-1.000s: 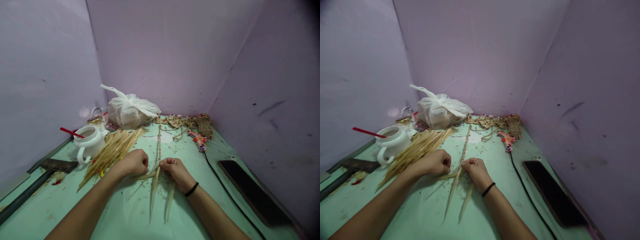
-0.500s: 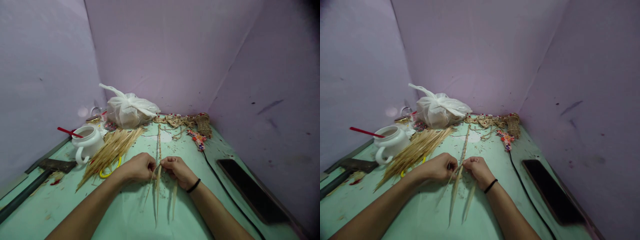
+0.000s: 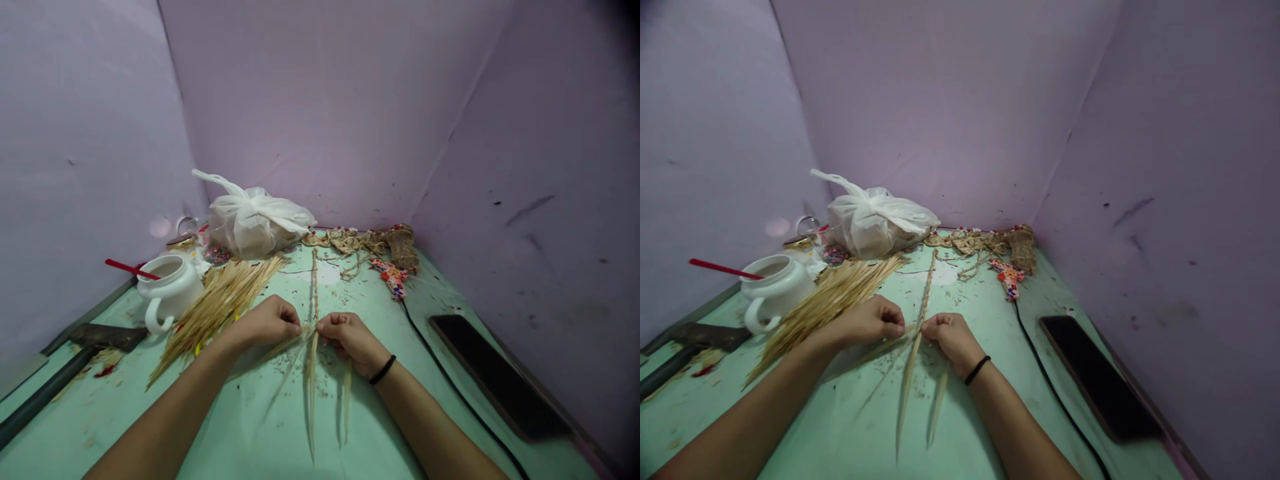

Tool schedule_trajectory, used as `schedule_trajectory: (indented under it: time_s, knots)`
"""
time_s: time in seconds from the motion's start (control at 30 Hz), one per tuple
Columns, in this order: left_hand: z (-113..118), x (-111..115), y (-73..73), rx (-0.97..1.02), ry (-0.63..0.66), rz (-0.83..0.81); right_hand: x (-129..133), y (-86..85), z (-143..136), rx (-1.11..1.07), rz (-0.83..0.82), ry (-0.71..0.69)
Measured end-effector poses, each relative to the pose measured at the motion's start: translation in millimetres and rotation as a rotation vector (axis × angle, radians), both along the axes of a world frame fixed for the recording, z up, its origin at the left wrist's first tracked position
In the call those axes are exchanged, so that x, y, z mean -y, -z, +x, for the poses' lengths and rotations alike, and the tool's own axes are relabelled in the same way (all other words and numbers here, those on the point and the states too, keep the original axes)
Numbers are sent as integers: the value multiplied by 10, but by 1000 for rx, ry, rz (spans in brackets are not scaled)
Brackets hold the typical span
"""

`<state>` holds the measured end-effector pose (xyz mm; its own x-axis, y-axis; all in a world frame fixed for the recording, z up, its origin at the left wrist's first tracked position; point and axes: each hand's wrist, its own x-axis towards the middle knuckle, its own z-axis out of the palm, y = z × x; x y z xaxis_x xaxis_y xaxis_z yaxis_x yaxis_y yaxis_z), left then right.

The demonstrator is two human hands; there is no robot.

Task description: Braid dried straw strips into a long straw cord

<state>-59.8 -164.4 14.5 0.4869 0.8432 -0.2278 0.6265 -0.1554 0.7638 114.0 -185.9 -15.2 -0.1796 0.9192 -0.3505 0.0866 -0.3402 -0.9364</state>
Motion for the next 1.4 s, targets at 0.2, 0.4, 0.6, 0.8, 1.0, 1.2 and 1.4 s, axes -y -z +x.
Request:
schedule_trajectory:
  time_s: [0.2,0.4,0.6,0.8,1.0,1.2,1.4]
  knots:
    - [127,70,105,49,-50,-50,4,-9,-14,-12,-9,14]
    - [143,71,140,54,-94,-89,9,-33,-15,-10,-5,18]
    - [183,81,94,-132,-181,85,14,-49,-21,-7,4,26]
    - [210,113,107,-170,-110,160,12,-12,-21,-25,4,28]
    - [222,119,105,-118,-121,117,11,-4,-30,1,23,38]
    - [226,119,57,105,-214,-166,11,-14,-33,14,34,40]
    - [198,82,90,269,-272,-405,19,-21,-41,11,25,43]
